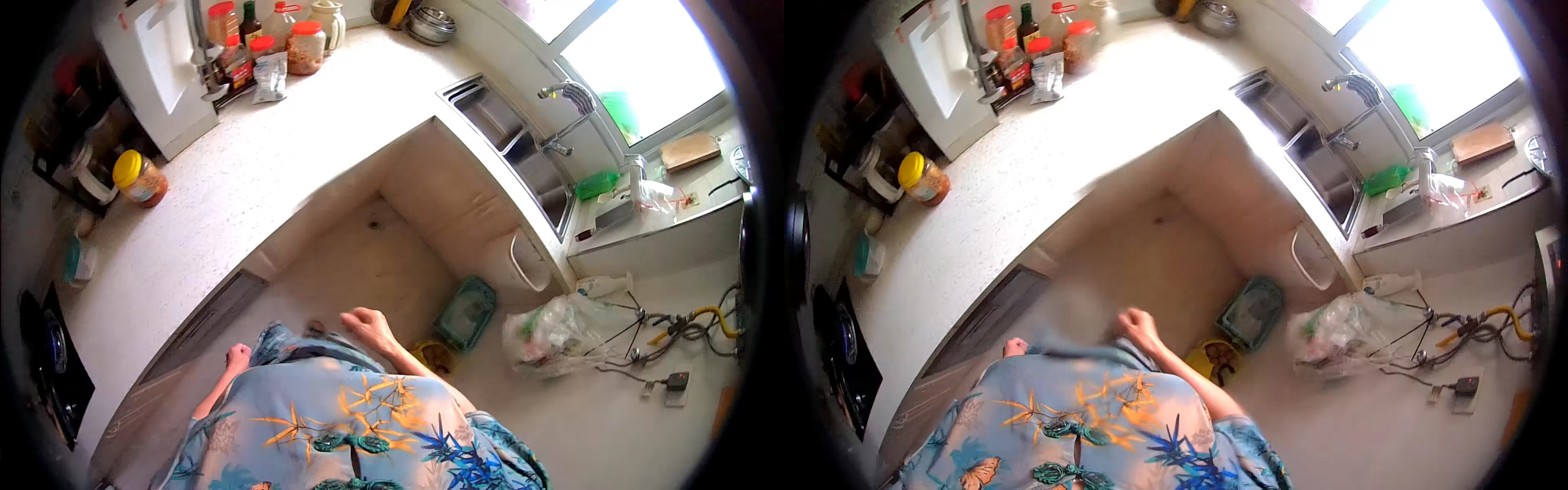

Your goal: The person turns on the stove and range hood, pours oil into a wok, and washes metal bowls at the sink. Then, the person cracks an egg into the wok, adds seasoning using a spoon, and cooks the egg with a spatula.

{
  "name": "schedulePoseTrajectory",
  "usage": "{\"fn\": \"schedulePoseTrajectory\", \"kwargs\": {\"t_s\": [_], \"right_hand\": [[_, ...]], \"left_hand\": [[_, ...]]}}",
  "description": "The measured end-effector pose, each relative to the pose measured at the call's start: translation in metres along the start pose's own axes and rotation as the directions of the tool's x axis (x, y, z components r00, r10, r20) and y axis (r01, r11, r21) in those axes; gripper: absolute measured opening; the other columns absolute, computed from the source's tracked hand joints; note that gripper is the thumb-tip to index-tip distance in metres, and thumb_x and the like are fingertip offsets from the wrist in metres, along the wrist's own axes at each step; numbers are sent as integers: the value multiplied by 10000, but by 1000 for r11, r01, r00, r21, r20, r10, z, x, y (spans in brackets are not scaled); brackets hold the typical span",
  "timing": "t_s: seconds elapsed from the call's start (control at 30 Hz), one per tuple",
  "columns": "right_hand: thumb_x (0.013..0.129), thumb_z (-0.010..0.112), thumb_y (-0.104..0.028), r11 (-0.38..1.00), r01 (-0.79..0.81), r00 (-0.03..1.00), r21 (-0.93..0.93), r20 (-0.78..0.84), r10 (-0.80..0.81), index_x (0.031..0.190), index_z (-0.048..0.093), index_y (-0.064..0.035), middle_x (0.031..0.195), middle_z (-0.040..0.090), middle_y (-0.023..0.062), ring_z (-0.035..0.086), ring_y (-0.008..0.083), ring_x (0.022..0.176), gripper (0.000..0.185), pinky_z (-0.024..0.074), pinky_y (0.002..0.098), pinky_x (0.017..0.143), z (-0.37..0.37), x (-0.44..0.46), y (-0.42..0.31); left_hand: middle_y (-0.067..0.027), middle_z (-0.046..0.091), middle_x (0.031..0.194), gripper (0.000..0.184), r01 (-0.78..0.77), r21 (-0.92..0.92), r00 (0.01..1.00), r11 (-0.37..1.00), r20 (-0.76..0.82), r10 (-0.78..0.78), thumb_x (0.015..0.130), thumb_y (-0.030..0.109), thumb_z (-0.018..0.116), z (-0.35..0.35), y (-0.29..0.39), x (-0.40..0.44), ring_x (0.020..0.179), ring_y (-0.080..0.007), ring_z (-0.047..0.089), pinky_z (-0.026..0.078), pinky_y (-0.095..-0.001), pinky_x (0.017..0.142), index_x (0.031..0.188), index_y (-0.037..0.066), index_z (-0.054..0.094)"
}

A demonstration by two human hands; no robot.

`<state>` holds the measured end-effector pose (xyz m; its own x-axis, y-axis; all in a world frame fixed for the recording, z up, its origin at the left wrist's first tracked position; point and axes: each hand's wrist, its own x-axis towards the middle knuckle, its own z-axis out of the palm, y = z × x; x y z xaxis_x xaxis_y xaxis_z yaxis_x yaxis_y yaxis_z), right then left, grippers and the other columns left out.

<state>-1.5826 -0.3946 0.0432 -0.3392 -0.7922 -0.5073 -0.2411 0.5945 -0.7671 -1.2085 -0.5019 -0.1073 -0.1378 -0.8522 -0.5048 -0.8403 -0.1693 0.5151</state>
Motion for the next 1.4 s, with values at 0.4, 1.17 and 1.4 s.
{"fn": "schedulePoseTrajectory", "kwargs": {"t_s": [0.4, 1.17, 1.4], "right_hand": [[764, 623, -131, 962, 267, 923, 58, -301, -239, 756, 592, -4, 621, 566, 30, 509, 81, 538, 131, 415, 218, 471, -229, 147, -75], [716, 593, -67, 904, 284, 872, 320, -478, -104, 471, 447, -47, 450, 424, 48, 363, 123, 346, 285, 251, 259, 315, -698, 687, -272], [689, 647, -102, 936, 252, 831, 245, -550, -80, 518, 502, -19, 471, 459, 65, 407, 136, 363, 239, 308, 275, 321, -742, 822, -331]], "left_hand": [[-91, 602, 683, 163, -112, -393, 915, 913, 317, 249, 821, 142, 485, -10, 317, 79, 501, -116, 552, 447, -257, 462, 832, -6, 552], [-66, 617, 724, 192, -24, -534, 999, 845, -33, 8, 836, 182, 498, 33, 530, 160, 539, -92, 528, 441, -241, 514, 865, 7, 571], [-59, 622, 724, 215, 40, -529, 989, 848, -102, -110, 830, 211, 517, 77, 554, 159, 532, -72, 513, 424, -221, 496, 862, 9, 579]]}}
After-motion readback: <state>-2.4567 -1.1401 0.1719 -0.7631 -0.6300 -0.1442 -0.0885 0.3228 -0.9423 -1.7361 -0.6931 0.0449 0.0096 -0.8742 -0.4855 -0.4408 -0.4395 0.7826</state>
